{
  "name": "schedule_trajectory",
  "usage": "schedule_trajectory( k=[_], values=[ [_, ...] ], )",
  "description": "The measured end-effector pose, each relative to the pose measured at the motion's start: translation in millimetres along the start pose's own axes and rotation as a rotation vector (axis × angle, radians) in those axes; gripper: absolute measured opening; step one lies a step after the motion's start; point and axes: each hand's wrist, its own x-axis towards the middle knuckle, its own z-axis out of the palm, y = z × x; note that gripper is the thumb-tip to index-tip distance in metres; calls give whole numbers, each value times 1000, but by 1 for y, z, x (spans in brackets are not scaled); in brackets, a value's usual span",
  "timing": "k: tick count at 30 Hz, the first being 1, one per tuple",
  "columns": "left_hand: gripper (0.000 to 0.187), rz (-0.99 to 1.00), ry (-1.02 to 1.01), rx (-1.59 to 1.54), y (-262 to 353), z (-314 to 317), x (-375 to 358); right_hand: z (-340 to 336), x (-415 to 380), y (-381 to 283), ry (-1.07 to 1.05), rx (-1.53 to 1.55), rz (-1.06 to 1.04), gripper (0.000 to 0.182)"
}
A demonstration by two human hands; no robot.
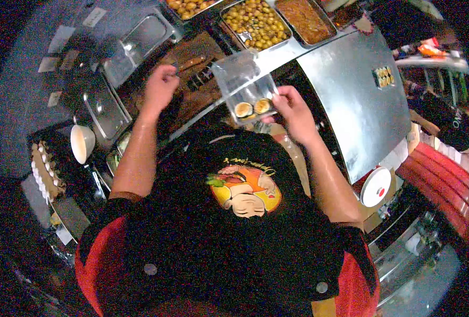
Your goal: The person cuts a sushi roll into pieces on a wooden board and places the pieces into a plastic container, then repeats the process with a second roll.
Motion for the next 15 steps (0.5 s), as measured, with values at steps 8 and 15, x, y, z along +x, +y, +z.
schedule_trajectory(
  k=[8, 15],
  values=[
    [60, 209, 37, 213, -74, 70, -13, -10, -1, -4, 23, -85, 91, 34],
    [49, 208, 94, 245, -98, 59, -21, -6, 4, -20, 16, -159, 78, 35]
  ],
)
